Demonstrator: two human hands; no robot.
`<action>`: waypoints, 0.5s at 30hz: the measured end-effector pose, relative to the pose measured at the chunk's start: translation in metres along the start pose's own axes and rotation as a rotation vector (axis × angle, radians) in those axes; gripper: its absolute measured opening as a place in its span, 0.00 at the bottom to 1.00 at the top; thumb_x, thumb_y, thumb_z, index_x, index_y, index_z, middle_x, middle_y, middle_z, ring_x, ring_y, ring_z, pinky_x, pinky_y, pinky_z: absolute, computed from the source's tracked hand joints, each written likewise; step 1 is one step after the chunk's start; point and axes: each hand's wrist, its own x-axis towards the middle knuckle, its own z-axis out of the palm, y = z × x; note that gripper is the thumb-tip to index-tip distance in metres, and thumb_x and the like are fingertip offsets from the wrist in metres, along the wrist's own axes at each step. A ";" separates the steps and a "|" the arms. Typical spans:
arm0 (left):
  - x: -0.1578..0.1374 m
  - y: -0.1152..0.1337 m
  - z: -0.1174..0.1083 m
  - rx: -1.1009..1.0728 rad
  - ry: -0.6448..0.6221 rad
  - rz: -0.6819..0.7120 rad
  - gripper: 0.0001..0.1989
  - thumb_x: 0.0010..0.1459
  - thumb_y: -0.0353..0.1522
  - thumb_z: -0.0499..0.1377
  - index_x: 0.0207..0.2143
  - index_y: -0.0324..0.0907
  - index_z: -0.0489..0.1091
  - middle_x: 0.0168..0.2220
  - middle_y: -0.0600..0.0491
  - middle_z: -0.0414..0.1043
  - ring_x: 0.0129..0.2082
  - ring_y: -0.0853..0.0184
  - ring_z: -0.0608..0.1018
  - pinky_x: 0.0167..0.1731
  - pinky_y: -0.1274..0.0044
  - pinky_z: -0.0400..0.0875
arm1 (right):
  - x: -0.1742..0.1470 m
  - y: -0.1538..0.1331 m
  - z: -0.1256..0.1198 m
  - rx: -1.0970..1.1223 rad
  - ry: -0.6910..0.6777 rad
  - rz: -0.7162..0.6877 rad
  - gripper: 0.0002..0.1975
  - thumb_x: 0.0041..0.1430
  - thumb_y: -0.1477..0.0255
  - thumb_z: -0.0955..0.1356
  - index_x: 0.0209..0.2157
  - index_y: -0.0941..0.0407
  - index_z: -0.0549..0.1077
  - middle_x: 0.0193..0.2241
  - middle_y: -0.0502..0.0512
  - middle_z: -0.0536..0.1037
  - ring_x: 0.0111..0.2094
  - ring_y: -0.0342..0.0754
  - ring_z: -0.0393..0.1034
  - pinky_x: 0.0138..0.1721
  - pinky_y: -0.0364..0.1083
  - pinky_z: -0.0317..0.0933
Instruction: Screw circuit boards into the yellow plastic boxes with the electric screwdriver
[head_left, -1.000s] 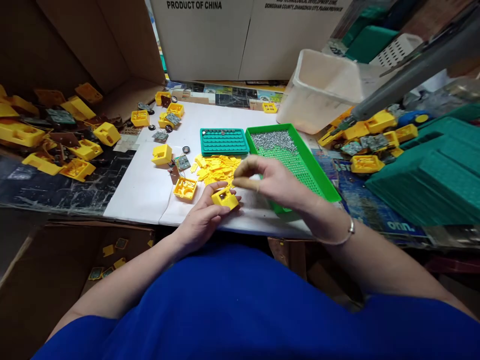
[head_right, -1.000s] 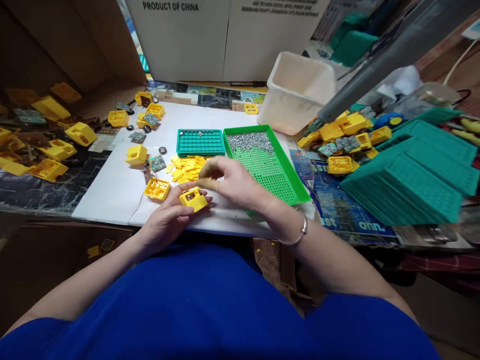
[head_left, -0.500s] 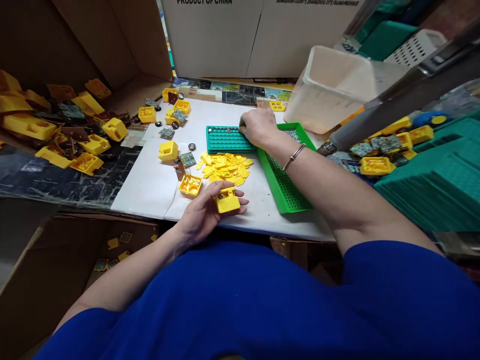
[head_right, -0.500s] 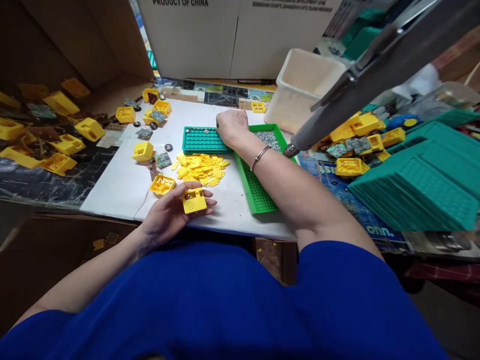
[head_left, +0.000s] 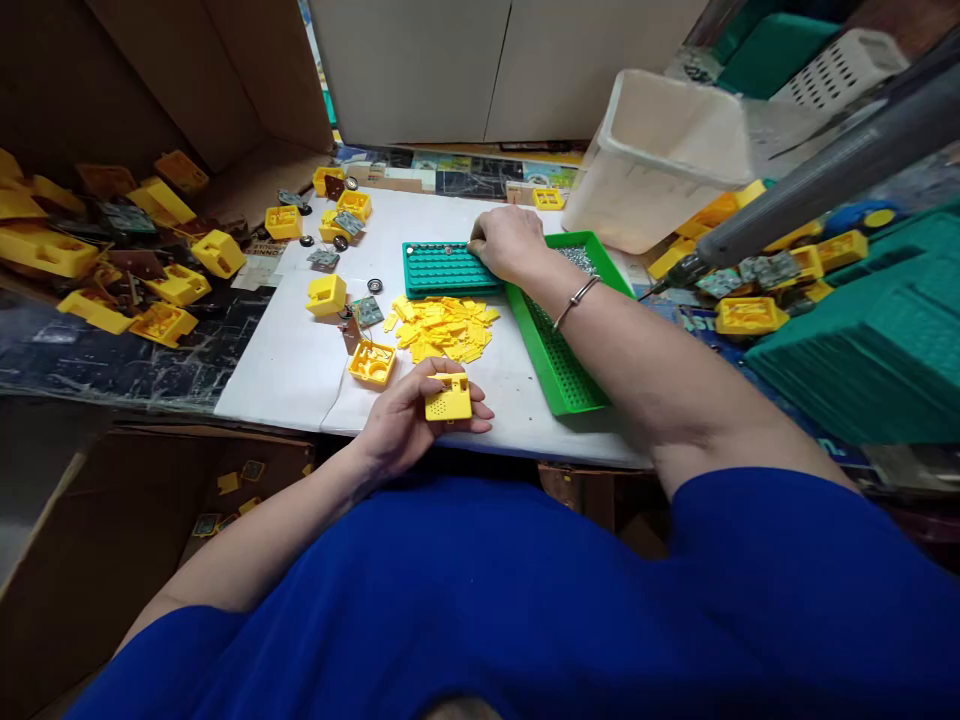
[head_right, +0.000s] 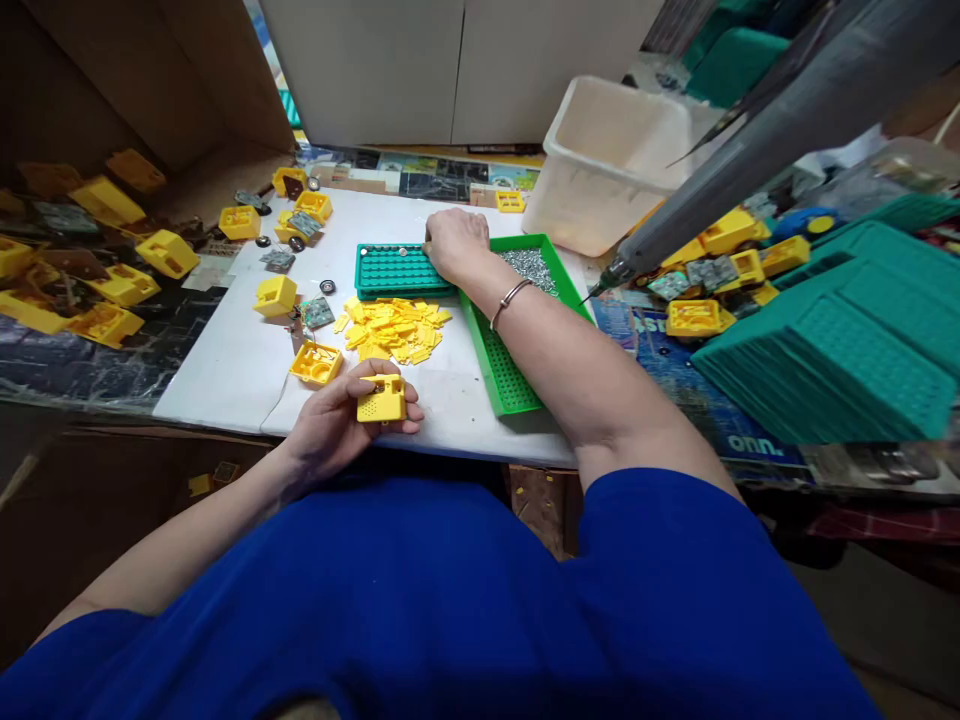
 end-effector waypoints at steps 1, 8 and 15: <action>0.000 0.000 0.000 0.014 0.003 -0.005 0.12 0.49 0.30 0.58 0.38 0.39 0.65 0.31 0.48 0.78 0.32 0.59 0.82 0.36 0.66 0.76 | 0.001 0.001 0.001 0.018 0.003 0.007 0.13 0.61 0.73 0.67 0.45 0.60 0.80 0.42 0.65 0.79 0.47 0.59 0.70 0.49 0.56 0.61; -0.002 -0.001 0.004 0.056 0.025 0.056 0.13 0.50 0.30 0.60 0.39 0.40 0.64 0.34 0.51 0.76 0.35 0.60 0.81 0.46 0.59 0.74 | 0.005 0.002 -0.001 0.118 0.073 0.041 0.13 0.59 0.75 0.67 0.43 0.62 0.80 0.40 0.63 0.80 0.47 0.58 0.71 0.50 0.57 0.61; -0.005 0.000 0.000 0.094 0.081 0.217 0.22 0.45 0.25 0.60 0.43 0.45 0.60 0.40 0.56 0.71 0.44 0.63 0.78 0.53 0.62 0.69 | -0.086 -0.022 -0.039 0.665 -0.092 -0.474 0.08 0.59 0.72 0.68 0.36 0.60 0.78 0.32 0.55 0.80 0.33 0.45 0.70 0.36 0.45 0.64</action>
